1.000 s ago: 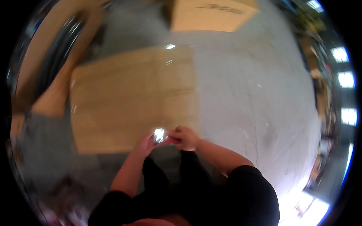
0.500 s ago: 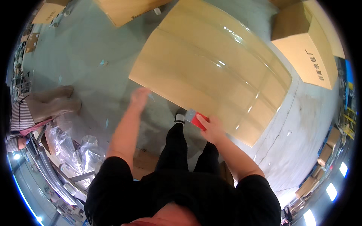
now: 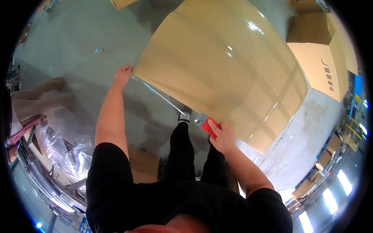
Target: The person applies adhesive tape to seal a large cardboard box and then picks up and looks at shipping documents.
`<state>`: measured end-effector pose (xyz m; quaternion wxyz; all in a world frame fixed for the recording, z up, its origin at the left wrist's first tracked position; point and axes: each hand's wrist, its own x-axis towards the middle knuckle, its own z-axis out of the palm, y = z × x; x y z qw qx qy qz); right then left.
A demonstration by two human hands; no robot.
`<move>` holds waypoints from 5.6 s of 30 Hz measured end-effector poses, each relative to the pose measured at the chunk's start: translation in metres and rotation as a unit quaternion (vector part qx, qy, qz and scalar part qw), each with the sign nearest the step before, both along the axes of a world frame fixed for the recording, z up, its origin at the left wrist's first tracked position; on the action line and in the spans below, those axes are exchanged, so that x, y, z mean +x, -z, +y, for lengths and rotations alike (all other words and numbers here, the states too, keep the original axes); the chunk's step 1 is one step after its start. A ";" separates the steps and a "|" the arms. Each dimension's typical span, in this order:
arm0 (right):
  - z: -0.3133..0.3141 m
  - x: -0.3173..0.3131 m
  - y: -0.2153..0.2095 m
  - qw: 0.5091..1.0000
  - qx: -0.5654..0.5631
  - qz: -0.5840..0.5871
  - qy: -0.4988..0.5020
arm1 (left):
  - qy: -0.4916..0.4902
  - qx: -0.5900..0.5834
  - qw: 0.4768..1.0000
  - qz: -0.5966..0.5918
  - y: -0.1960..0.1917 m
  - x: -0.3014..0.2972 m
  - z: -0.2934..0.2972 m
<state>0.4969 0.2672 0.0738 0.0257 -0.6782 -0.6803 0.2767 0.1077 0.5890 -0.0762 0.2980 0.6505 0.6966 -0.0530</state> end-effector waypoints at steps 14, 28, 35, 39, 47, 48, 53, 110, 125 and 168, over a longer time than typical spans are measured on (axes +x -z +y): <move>-0.009 0.005 0.009 0.999 -0.041 0.008 0.025 | -0.053 0.002 0.995 0.084 -0.020 0.030 -0.037; -0.162 0.135 0.007 0.995 -0.026 -0.101 0.000 | -0.061 0.218 0.950 0.214 0.000 0.089 -0.127; -0.180 0.157 0.005 0.996 -0.029 -0.087 0.023 | 0.192 0.107 0.963 0.153 -0.032 0.269 -0.291; -0.237 0.217 -0.002 0.997 -0.059 -0.048 0.024 | 0.204 0.089 0.950 0.219 -0.035 0.287 -0.296; -0.419 0.403 -0.006 0.954 -0.212 -0.201 0.067 | 0.194 0.087 0.929 0.303 -0.037 0.300 -0.305; -0.428 0.412 0.000 0.947 -0.237 -0.206 0.070 | 0.205 0.090 0.927 0.300 -0.041 0.305 -0.307; -0.444 0.425 0.027 0.957 -0.233 -0.153 0.082 | 0.201 0.096 0.927 0.303 -0.044 0.303 -0.305; -0.320 0.243 -0.117 0.826 0.147 0.263 0.477 | 0.055 -0.533 0.804 -0.259 -0.258 0.576 -0.399; -0.334 0.243 -0.052 0.879 0.013 -0.018 0.476 | 0.356 -0.070 0.900 -0.242 -0.103 0.651 -0.190; -0.147 0.109 -0.118 0.842 0.036 0.111 0.526 | 0.277 -0.427 0.820 -0.261 -0.159 0.484 -0.219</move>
